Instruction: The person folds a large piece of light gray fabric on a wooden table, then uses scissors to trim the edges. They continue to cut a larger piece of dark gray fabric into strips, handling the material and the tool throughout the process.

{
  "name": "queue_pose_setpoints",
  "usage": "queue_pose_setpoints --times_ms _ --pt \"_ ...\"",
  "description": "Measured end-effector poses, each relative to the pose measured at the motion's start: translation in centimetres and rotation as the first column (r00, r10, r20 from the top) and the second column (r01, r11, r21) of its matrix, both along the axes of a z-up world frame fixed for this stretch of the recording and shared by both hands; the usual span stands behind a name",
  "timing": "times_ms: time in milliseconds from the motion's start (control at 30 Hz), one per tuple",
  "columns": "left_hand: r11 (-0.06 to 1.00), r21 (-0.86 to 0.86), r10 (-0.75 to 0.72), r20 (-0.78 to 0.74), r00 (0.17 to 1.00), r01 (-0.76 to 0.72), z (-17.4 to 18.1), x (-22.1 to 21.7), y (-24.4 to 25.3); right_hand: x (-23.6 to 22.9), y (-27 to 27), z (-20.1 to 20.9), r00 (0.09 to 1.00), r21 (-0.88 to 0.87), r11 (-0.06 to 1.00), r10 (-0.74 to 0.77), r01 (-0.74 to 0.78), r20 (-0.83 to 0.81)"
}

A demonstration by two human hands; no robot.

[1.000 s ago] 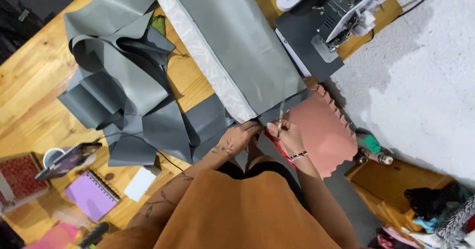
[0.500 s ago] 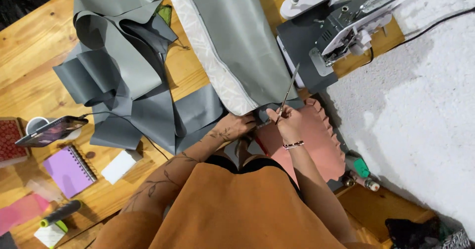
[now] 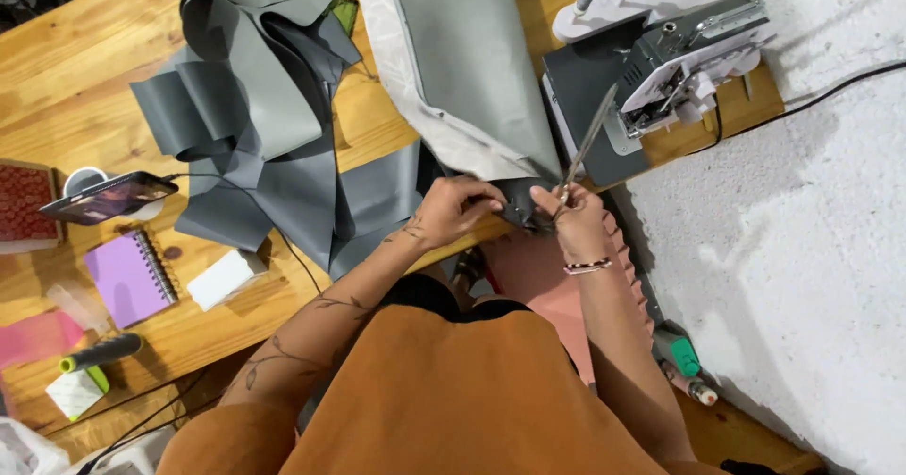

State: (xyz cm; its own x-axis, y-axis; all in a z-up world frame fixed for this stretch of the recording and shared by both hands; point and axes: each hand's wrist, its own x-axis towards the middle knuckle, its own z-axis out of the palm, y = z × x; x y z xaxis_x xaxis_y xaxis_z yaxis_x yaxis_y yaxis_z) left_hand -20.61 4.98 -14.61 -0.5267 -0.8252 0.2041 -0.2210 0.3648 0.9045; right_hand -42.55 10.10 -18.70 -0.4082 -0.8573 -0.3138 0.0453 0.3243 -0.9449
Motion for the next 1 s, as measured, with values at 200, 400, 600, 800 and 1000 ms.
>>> queue_pose_setpoints --times_ms 200,400,600,800,1000 --pt "0.989 0.145 -0.011 -0.072 0.997 0.021 4.6 0.1 -0.4 -2.3 0.6 -0.2 0.987 -0.008 0.996 0.085 -0.087 -0.139" --pt "0.975 0.221 0.008 -0.139 0.99 0.023 6.5 -1.6 -0.4 -2.6 2.5 8.3 0.785 -0.073 0.946 0.218 -0.316 -0.58" --pt "0.968 0.238 -0.033 -0.194 0.98 0.08 7.0 -1.8 -1.6 -5.7 4.2 10.2 0.665 -0.139 0.888 0.216 -0.437 -0.715" --pt "0.974 0.203 -0.044 -0.258 0.965 0.099 8.3 -2.0 -1.9 -5.5 3.1 13.3 0.521 -0.112 0.858 0.196 -0.502 -0.831" --pt "0.974 0.217 0.003 -0.295 0.956 0.064 8.4 -2.3 -1.8 -3.0 2.1 13.1 0.939 -0.237 0.948 0.133 -0.214 -0.316"
